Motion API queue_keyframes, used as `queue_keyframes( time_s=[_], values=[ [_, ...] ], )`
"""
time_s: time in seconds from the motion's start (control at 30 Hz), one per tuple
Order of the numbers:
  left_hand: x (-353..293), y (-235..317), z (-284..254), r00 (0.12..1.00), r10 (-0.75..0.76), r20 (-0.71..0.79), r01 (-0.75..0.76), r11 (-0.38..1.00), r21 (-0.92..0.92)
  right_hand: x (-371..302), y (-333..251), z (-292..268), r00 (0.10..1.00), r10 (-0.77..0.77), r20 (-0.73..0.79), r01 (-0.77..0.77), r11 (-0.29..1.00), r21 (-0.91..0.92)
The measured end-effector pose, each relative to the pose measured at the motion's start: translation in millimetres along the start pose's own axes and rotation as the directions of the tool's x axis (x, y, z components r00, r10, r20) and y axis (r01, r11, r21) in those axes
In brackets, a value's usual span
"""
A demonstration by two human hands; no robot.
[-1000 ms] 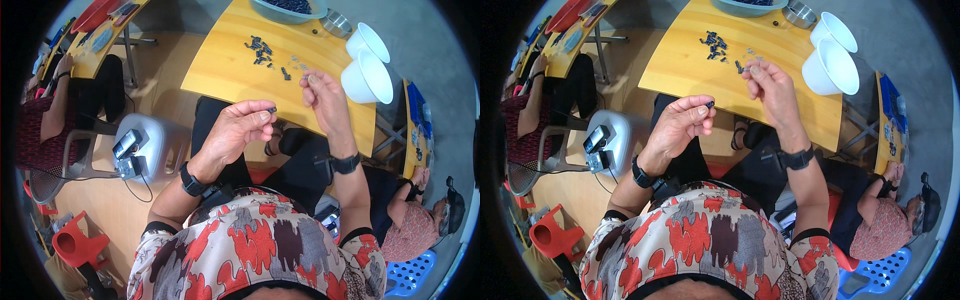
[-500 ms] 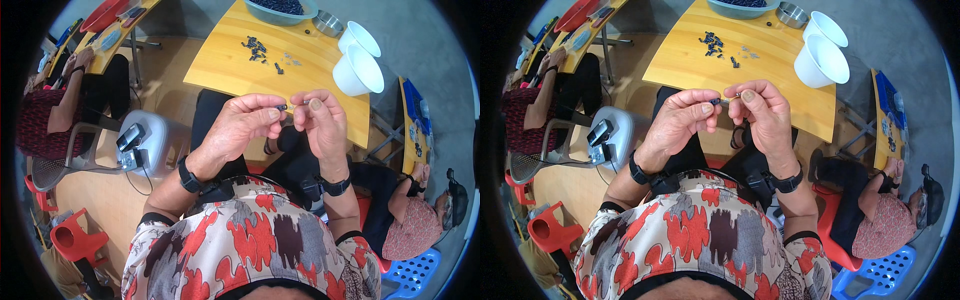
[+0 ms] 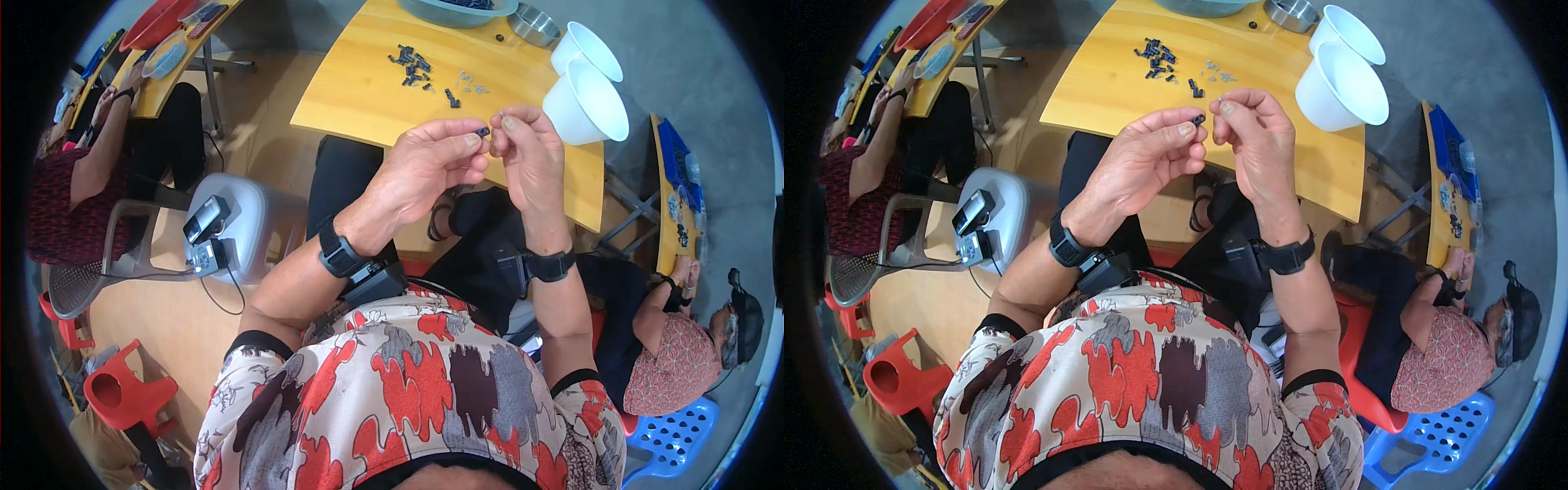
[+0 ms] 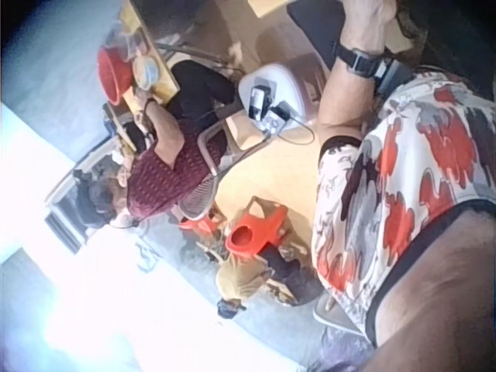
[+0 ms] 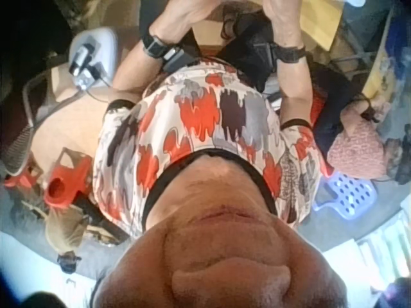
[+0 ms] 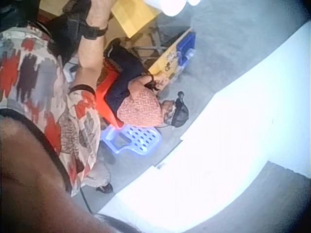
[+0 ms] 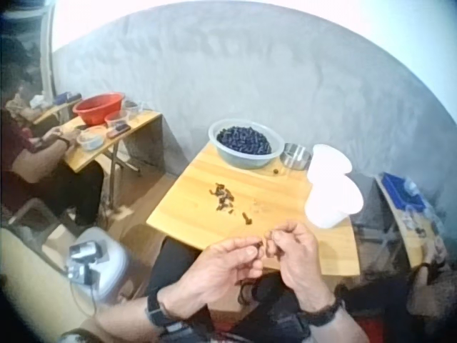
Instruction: Assembling small plastic components by hand on a workbench.
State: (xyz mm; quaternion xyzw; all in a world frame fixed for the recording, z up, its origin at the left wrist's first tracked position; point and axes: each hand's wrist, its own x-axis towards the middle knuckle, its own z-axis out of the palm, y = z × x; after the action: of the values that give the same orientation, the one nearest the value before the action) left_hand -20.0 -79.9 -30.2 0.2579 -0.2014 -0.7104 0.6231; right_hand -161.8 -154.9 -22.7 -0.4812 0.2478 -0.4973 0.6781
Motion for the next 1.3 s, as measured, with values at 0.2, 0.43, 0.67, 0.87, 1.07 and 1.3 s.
queue_keyframes(
  time_s=[0.2, 0.43, 0.67, 0.87, 1.07, 1.3],
  values=[
    [-15, -1, -11, 0.999, -0.032, 0.007, 0.032, 0.999, 0.022, -16, 1, 4, 0.993, 0.019, 0.113, 0.014, 0.958, -0.287],
    [-20, 8, -19, 0.999, 0.026, 0.037, -0.029, 0.995, 0.093, -17, -7, 9, 0.974, -0.101, 0.203, 0.173, 0.911, -0.376],
    [-27, 5, -15, 1.0, -0.006, 0.014, 0.005, 0.996, 0.087, -31, 1, 4, 0.984, -0.02, 0.179, 0.09, 0.916, -0.392],
    [-29, -1, -18, 0.997, -0.063, -0.04, 0.065, 0.997, 0.04, -40, 8, 1, 0.991, 0.032, 0.127, 0.007, 0.957, -0.291],
    [-32, 1, -13, 0.996, -0.082, -0.028, 0.083, 0.996, 0.032, -42, 1, 6, 0.994, 0.029, 0.107, -0.012, 0.986, -0.164],
    [-36, 4, -7, 0.998, -0.047, 0.034, 0.045, 0.998, 0.052, -41, -4, 11, 0.974, -0.038, 0.224, 0.086, 0.974, -0.211]
  ],
)
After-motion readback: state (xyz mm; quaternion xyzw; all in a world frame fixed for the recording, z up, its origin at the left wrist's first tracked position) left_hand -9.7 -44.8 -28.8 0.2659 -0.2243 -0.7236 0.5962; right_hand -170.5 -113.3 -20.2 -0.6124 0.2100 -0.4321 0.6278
